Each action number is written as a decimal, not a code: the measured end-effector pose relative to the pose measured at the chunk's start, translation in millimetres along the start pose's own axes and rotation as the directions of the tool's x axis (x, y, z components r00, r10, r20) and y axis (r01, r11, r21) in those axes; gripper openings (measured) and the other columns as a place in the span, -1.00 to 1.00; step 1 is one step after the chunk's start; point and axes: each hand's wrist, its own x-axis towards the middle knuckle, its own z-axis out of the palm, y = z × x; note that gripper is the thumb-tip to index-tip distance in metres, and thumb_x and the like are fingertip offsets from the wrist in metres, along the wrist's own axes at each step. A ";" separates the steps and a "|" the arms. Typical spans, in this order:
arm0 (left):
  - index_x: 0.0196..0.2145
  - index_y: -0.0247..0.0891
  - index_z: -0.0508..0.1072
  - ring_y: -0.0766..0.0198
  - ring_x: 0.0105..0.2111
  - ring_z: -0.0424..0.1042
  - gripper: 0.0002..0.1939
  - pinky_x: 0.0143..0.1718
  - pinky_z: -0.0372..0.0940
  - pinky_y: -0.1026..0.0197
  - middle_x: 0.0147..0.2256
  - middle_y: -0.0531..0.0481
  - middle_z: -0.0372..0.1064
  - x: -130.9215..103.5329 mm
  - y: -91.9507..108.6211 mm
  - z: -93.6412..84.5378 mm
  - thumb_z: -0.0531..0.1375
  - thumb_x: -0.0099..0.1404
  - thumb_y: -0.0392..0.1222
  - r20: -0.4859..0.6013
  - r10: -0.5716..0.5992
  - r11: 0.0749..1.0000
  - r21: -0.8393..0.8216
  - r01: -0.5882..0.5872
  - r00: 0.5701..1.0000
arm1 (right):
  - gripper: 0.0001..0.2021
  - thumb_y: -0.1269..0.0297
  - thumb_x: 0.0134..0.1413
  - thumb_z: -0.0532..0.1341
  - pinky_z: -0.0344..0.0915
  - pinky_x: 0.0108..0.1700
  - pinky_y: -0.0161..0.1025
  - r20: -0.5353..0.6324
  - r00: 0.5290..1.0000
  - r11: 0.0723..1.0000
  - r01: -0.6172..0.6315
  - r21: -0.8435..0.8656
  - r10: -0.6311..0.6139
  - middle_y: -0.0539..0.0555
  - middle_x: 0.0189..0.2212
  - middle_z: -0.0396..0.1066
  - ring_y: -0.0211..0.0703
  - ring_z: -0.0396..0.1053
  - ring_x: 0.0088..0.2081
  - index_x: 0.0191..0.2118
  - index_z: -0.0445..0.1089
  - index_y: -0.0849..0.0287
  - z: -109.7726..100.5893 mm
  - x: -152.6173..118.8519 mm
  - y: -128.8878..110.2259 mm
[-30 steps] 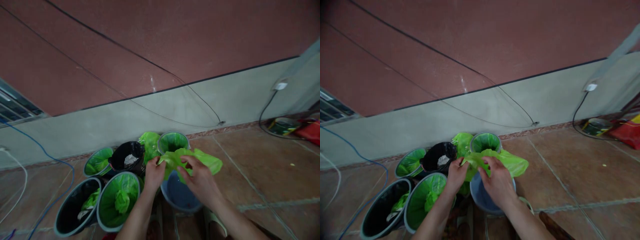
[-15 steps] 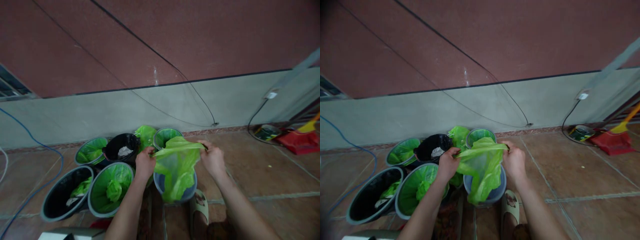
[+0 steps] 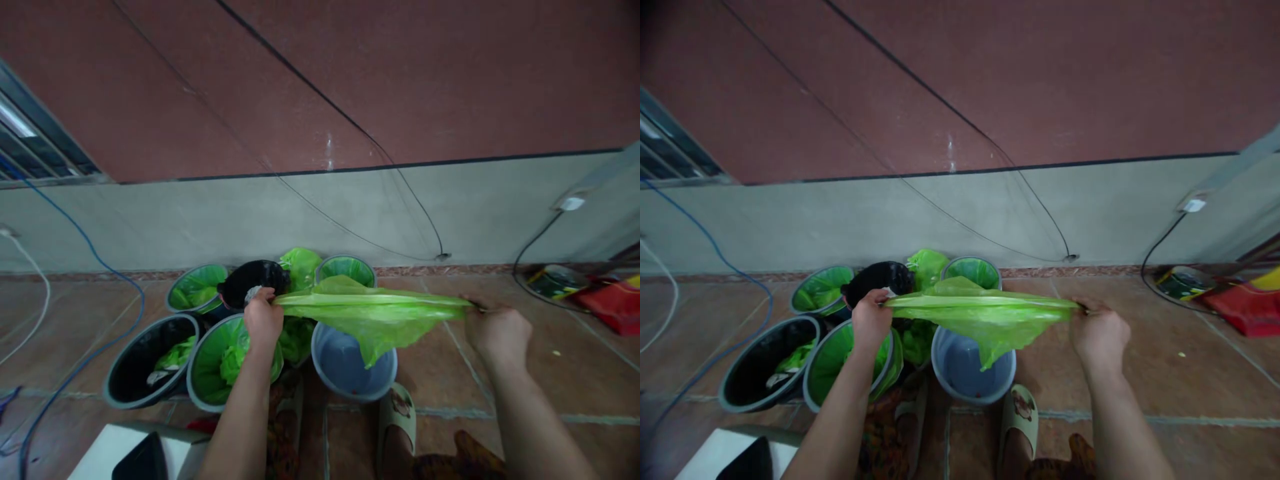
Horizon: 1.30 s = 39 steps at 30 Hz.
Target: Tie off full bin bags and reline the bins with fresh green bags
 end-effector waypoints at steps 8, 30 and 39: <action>-0.24 -0.28 0.57 0.19 -0.26 0.54 -0.64 -0.16 0.37 0.24 -0.28 -0.03 0.59 -10.6 21.1 18.1 0.10 0.06 -0.48 0.074 0.123 0.941 -0.325 -0.092 0.990 | -0.49 0.18 0.01 0.19 0.34 -0.13 0.20 0.299 0.952 0.943 0.152 -0.296 -0.060 0.38 0.02 0.41 0.38 0.36 0.01 0.10 0.41 0.23 -0.4 -35.9 -50.8; -0.14 -0.28 0.54 0.22 -0.23 0.48 -0.58 -0.09 0.36 0.17 -0.23 -0.07 0.50 -37.1 49.8 33.3 0.24 0.01 -0.50 0.260 0.340 0.928 -0.249 -0.277 0.904 | -0.73 0.20 0.14 0.09 0.28 -0.25 -0.21 0.125 0.969 0.923 0.160 0.350 -0.215 0.14 -0.31 0.54 -0.08 0.46 -0.34 -0.26 0.51 0.16 18.9 -65.8 -131.7; 0.22 -0.24 0.30 0.01 0.13 0.31 -0.18 0.17 0.23 -0.04 0.18 -0.24 0.24 -52.9 62.1 38.1 0.41 0.03 0.00 0.276 0.537 0.817 -0.407 -0.410 0.797 | -0.71 0.22 0.12 0.10 0.30 -0.29 -0.22 0.040 0.969 0.863 0.197 0.465 -0.243 0.11 -0.39 0.48 -0.13 0.42 -0.38 -0.23 0.55 0.20 18.7 -62.8 -136.9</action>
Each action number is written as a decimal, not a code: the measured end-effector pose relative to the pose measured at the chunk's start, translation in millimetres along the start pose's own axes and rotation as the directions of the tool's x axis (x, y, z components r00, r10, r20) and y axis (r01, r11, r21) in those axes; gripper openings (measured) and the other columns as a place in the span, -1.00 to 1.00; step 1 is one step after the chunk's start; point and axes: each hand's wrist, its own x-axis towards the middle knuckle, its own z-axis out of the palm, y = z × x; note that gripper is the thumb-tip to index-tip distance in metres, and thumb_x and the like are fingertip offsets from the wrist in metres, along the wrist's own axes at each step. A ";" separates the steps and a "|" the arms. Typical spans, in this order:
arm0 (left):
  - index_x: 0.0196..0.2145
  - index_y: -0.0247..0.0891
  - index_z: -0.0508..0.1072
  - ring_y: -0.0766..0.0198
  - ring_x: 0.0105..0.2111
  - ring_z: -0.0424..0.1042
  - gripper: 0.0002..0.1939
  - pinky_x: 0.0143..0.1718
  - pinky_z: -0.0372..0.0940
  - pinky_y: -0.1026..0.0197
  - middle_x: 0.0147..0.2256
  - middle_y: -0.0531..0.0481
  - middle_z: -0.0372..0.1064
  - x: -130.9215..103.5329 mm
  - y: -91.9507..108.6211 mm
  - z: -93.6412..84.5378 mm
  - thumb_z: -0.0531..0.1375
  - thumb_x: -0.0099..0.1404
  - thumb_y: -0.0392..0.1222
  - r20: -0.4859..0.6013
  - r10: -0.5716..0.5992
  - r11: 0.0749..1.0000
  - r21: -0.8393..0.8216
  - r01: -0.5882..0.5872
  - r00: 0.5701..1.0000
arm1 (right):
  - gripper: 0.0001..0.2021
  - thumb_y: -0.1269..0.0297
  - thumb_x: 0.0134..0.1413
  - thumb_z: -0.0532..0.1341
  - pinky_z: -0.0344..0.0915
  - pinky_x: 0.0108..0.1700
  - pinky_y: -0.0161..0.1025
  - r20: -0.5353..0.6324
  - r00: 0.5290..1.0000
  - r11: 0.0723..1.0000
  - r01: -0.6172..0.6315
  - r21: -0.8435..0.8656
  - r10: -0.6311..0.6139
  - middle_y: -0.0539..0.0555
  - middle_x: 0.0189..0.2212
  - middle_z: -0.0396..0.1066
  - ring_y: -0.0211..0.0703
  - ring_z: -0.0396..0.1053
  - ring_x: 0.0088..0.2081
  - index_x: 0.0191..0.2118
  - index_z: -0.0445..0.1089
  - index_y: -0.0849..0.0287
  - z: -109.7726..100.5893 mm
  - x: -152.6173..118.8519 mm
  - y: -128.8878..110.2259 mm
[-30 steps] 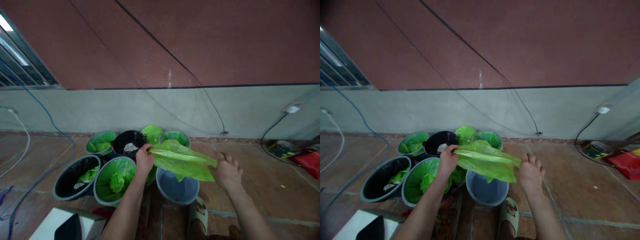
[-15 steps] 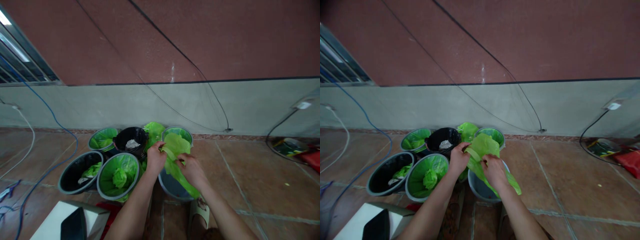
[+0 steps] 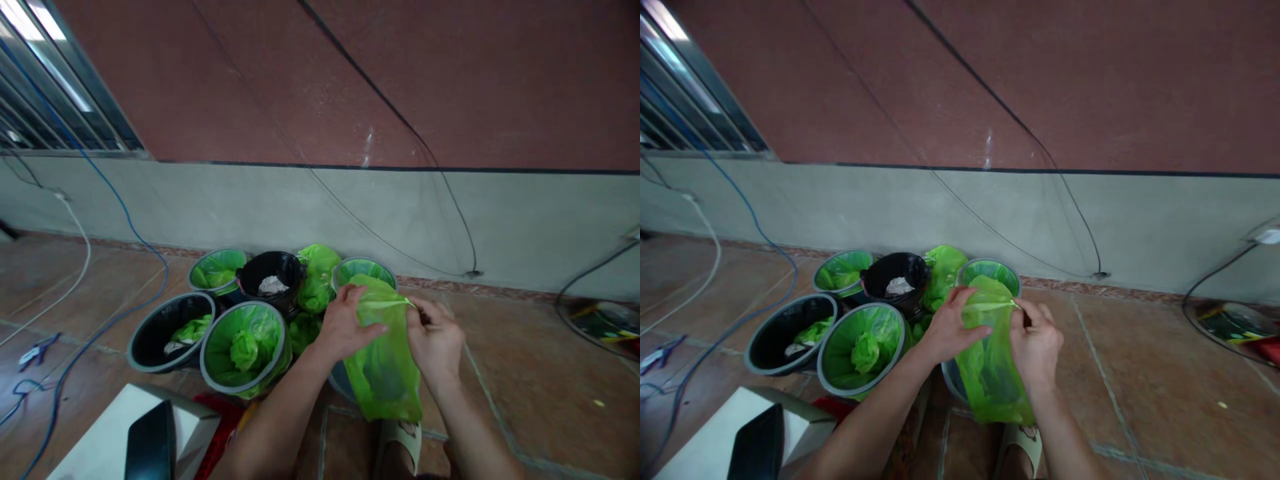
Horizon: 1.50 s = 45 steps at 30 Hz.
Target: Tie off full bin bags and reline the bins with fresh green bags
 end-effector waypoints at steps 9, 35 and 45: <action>-0.19 -0.07 0.58 0.18 -0.08 0.41 -0.82 0.17 0.17 -0.04 -0.17 0.03 0.50 6.2 -6.4 4.7 0.19 0.31 -0.22 -0.070 0.157 0.966 0.216 -0.139 0.985 | -0.74 0.27 0.18 0.10 0.32 -0.29 -0.27 0.155 0.978 0.988 0.126 0.092 -0.139 0.07 -0.33 0.50 -0.20 0.46 -0.37 -0.21 0.54 0.15 9.9 -11.8 -18.6; -0.10 -0.17 0.50 0.26 -0.22 0.47 -0.72 -0.11 0.38 0.24 -0.23 -0.03 0.46 0.1 -4.1 15.0 0.10 0.29 -0.36 -0.195 0.141 0.973 0.206 -0.101 0.971 | -0.77 0.30 0.22 0.12 0.26 -0.10 -0.10 0.111 0.928 0.901 0.373 -0.220 -0.357 0.11 -0.20 0.46 -0.05 0.33 -0.19 -0.14 0.52 0.06 13.8 -13.4 -20.7; -0.16 -0.23 0.52 0.21 -0.18 0.47 -0.65 -0.04 0.36 0.19 -0.20 -0.07 0.46 10.5 -16.9 -0.9 0.11 0.16 -0.49 -0.277 0.012 0.982 0.183 0.040 0.961 | -0.80 0.26 0.20 0.17 0.32 -0.27 -0.26 -0.157 0.962 0.974 0.222 -0.040 -0.225 0.08 -0.37 0.47 -0.17 0.43 -0.34 -0.21 0.55 0.16 -11.4 3.6 -9.6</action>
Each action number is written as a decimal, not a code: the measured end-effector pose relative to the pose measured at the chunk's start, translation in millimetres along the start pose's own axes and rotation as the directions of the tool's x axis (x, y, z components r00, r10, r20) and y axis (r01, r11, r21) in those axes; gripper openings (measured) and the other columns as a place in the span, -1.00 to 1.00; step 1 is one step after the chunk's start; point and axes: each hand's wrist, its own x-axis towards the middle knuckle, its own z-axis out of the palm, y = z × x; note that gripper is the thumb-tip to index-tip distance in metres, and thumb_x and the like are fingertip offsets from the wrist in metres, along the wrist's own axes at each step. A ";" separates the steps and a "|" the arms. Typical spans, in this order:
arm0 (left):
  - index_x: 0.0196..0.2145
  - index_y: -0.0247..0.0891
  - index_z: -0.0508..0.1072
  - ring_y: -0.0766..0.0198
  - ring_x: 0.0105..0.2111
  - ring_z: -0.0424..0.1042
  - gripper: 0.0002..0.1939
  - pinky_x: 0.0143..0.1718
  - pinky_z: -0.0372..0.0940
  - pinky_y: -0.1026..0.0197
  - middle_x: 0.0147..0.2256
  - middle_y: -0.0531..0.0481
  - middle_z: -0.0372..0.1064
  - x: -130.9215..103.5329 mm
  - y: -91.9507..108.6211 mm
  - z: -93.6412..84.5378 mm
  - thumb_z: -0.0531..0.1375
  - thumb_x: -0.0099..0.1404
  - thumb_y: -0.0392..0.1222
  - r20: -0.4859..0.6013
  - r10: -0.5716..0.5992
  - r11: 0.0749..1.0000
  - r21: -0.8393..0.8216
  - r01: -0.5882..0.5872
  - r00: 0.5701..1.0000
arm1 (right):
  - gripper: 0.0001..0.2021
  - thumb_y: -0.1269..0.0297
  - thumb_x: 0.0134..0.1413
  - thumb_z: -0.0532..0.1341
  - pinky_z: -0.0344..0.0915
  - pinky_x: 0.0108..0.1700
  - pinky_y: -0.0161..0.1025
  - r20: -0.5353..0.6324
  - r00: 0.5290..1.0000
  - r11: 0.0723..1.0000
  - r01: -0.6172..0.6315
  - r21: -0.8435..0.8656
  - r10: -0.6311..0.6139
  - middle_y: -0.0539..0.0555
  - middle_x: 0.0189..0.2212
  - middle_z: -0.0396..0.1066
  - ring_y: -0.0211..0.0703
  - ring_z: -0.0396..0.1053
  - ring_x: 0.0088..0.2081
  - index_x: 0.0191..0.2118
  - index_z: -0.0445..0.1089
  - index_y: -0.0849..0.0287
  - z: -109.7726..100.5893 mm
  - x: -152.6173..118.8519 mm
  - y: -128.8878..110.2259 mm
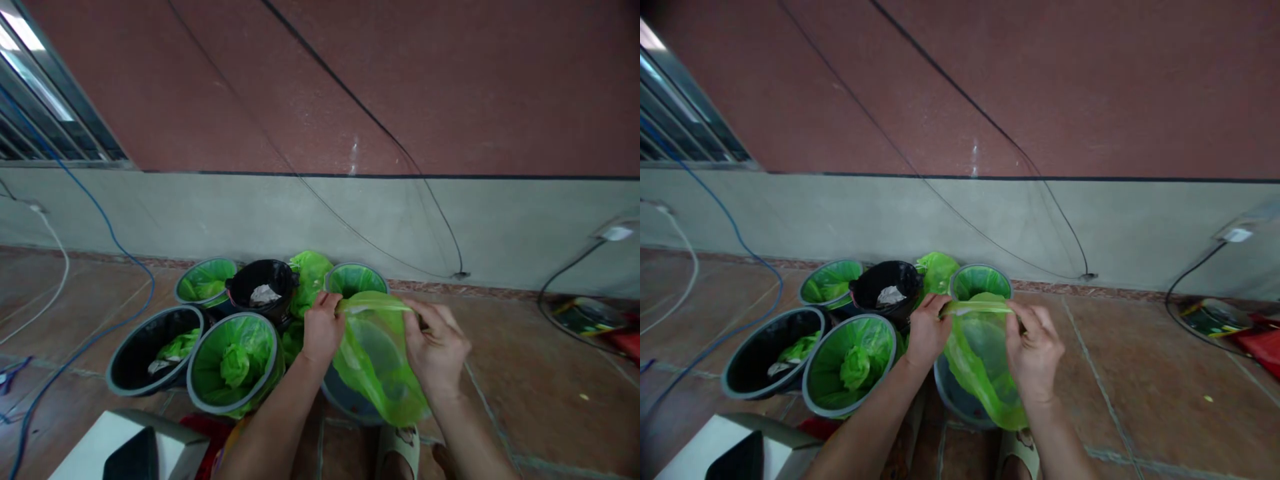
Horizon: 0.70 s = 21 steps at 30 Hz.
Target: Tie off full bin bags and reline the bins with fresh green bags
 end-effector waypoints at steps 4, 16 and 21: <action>-0.15 -0.23 0.54 0.22 -0.17 0.48 -0.67 -0.01 0.35 0.21 -0.20 -0.07 0.49 6.2 -6.0 -9.3 0.11 0.21 -0.46 -0.054 -0.037 0.999 -0.005 0.037 0.998 | -0.77 0.22 0.14 0.18 0.29 -0.33 -0.24 -0.069 0.987 0.989 -0.148 -0.021 0.146 0.07 -0.45 0.44 -0.16 0.36 -0.44 -0.26 0.57 0.19 -12.4 7.4 14.9; -0.07 -0.20 0.54 0.22 -0.14 0.50 -0.66 0.01 0.35 0.20 -0.15 -0.06 0.52 -0.1 5.1 -6.7 0.08 0.29 -0.38 0.040 -0.024 1.000 0.021 0.023 0.999 | -0.50 0.22 0.08 0.21 0.24 -0.01 0.06 0.223 0.975 0.918 0.074 -0.390 0.016 0.22 0.12 0.33 0.17 0.26 0.03 0.16 0.36 0.15 -3.4 -8.7 8.8; -0.06 -0.14 0.53 0.24 -0.12 0.50 -0.63 0.03 0.34 0.23 -0.13 -0.02 0.51 -5.7 10.9 2.2 0.07 0.28 -0.39 0.119 0.042 0.999 -0.028 -0.039 0.992 | -0.73 0.31 0.17 0.15 0.25 -0.06 -0.05 0.330 0.941 0.954 0.162 -0.251 -0.073 0.13 -0.05 0.45 0.03 0.34 -0.10 -0.08 0.53 0.07 10.3 -14.1 -0.8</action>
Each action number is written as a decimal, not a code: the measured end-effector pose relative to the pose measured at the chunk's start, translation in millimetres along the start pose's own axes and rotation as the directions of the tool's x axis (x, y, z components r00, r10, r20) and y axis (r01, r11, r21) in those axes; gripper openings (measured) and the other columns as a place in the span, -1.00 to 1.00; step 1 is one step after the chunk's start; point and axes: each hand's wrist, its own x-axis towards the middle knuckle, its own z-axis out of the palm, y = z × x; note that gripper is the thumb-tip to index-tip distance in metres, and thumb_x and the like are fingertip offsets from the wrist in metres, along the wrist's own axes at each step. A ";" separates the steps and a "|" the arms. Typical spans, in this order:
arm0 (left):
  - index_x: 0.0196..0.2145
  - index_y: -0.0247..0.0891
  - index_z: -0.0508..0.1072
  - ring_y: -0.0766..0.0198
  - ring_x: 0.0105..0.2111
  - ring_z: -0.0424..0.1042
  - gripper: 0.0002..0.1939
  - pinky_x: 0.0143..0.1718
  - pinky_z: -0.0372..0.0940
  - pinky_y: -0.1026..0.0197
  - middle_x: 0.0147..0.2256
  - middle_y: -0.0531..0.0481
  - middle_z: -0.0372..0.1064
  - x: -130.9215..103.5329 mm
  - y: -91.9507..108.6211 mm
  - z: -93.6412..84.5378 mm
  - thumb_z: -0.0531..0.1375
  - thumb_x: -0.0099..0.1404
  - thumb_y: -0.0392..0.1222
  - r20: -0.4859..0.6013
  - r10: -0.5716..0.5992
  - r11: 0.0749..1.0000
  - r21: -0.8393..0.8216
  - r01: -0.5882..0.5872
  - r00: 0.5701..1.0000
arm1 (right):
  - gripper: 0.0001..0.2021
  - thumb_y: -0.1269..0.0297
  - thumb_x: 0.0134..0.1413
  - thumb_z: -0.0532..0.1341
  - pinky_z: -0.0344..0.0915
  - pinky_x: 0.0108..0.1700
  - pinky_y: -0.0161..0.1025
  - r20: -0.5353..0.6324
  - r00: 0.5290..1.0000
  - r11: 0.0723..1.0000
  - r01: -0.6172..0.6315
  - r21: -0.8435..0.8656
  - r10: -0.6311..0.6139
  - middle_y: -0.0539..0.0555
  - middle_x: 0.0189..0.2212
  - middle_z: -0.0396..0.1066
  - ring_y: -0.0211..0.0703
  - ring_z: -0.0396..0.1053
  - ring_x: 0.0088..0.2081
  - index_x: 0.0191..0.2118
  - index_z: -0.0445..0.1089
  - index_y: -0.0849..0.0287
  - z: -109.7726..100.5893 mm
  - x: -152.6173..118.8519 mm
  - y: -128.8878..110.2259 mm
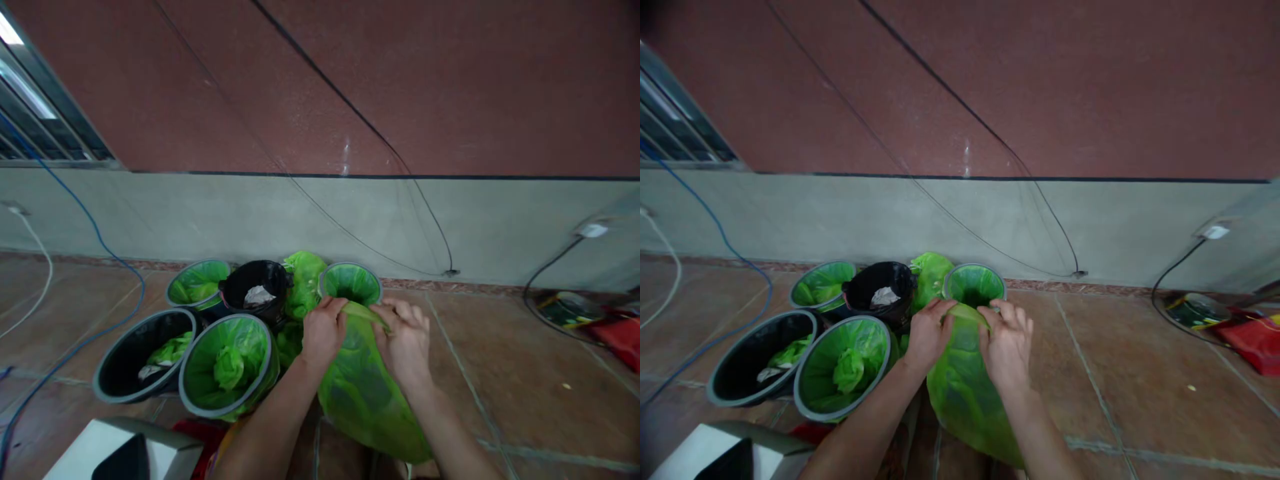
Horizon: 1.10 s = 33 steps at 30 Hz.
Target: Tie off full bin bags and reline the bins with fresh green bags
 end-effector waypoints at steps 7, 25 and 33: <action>-0.09 -0.21 0.54 0.16 -0.15 0.53 -0.63 0.00 0.37 0.13 -0.13 -0.10 0.53 6.3 -12.2 -3.8 0.09 0.22 -0.43 0.020 -0.101 0.990 0.106 0.098 0.995 | -0.67 0.22 0.20 0.07 0.35 -0.22 -0.20 -0.041 0.975 0.942 -0.198 0.269 0.217 0.16 -0.25 0.53 -0.10 0.47 -0.29 -0.18 0.56 0.21 3.3 6.2 18.4; -0.29 -0.22 0.45 0.22 -0.26 0.45 -0.83 -0.15 0.35 0.18 -0.31 -0.05 0.43 5.9 -5.5 -6.9 0.09 0.26 -0.40 -0.197 0.148 0.986 -0.050 -0.161 0.969 | -0.48 0.26 0.04 0.23 0.31 -0.02 -0.01 -0.018 0.986 0.985 -0.167 -0.045 0.166 0.24 0.01 0.43 0.13 0.36 -0.02 0.17 0.34 0.18 -0.5 5.5 11.8; -0.36 -0.21 0.41 0.24 -0.23 0.41 -0.80 -0.11 0.32 0.19 -0.32 -0.02 0.38 0.5 -2.6 -5.0 0.08 0.22 -0.46 -0.300 0.259 0.964 0.026 -0.263 0.918 | -0.61 0.53 -0.01 0.08 0.35 -0.14 -0.24 -0.013 0.986 0.965 -0.159 0.208 0.165 0.11 -0.13 0.48 -0.12 0.46 -0.17 -0.07 0.47 0.15 0.9 2.7 0.7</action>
